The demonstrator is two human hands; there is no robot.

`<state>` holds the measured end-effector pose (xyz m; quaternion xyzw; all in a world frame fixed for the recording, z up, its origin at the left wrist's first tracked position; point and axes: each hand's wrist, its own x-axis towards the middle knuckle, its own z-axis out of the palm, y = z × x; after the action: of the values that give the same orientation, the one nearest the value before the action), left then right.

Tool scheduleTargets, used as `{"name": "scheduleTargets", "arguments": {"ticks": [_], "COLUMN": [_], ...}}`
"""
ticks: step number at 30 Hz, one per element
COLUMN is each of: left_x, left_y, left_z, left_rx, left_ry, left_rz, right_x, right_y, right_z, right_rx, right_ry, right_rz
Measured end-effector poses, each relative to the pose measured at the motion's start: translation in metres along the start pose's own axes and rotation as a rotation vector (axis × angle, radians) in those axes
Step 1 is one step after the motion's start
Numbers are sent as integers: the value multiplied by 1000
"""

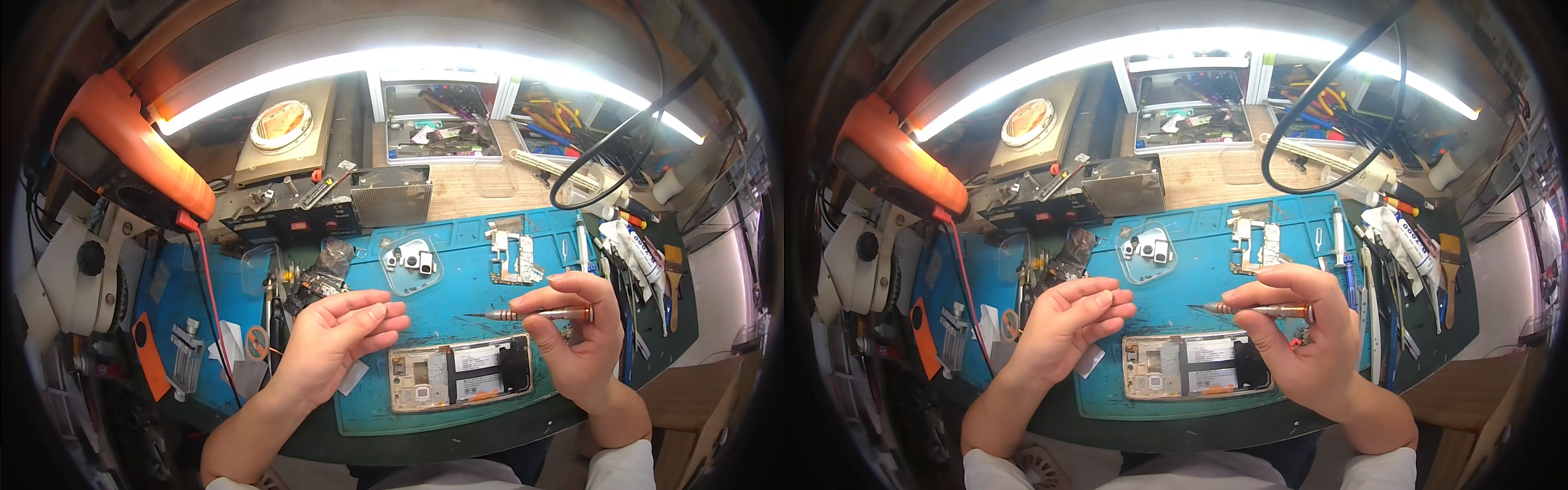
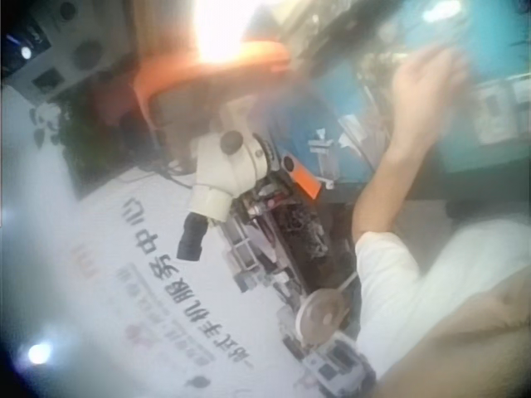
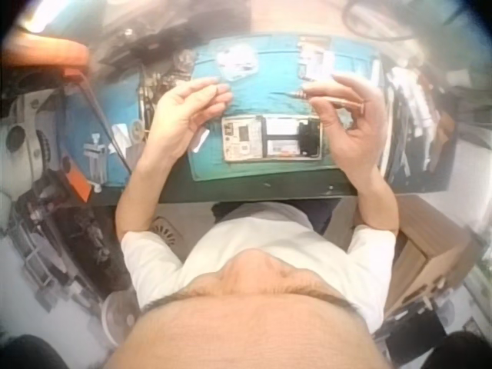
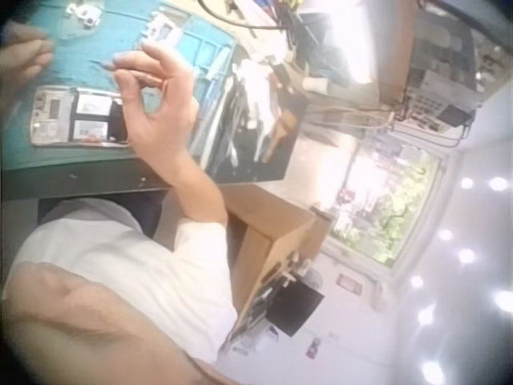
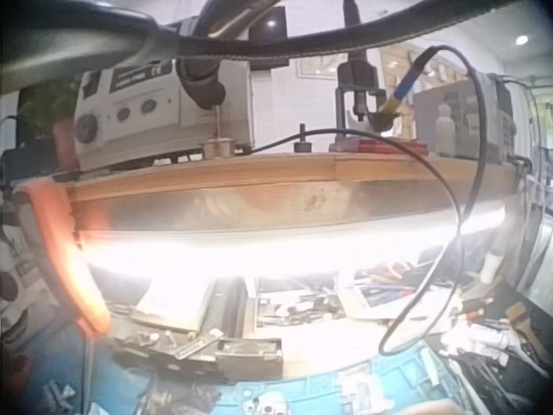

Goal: The person disassembles a smartphone on a workbench, removes the battery and internal components, and uses a screwdriver and tweezers to manipulate small parts. The person places removed screws into a container and continues to adjust internal connectors.

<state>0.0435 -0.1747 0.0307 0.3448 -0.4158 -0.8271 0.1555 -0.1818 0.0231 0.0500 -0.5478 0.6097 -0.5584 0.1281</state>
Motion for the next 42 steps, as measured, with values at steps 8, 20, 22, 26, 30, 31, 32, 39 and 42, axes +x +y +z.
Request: {"name": "scheduleTargets", "arguments": {"ticks": [8, 20, 22, 26, 30, 31, 32, 39, 42], "left_x": [1, -11, -10, -16, -38, -42, -45, -61, -64], "left_y": [-3, -4, -2, -12, -29, -36, -39, -44, -45], "left_z": [2, 11, 13, 15, 49, 57, 68, 96, 99], "left_rx": [20, 24, 91, 253, 567, 667, 761, 969, 992], "left_ry": [-16, -70, -64, -87, -161, -179, -152, -184, -170], "left_rz": [2, -4, -21, 201, 519, 640, 714, 929, 946], "right_x": [3, 5, 5, -1, -24, -30, -35, -57, -60], "right_y": [5, -2, -9, -39, -56, -58, -61, -74, -76], "right_z": [1, 0, -4, -15, -26, -28, -29, -39, -43], "right_rx": [-36, 14, 58, 99, 36, 6, 2, -48, -26], "right_ry": [1, 45, 71, 25, -50, -77, -67, -45, -29], "right_rz": [-93, -76, -97, -59, 34, 49, 11, -139, -156]}}
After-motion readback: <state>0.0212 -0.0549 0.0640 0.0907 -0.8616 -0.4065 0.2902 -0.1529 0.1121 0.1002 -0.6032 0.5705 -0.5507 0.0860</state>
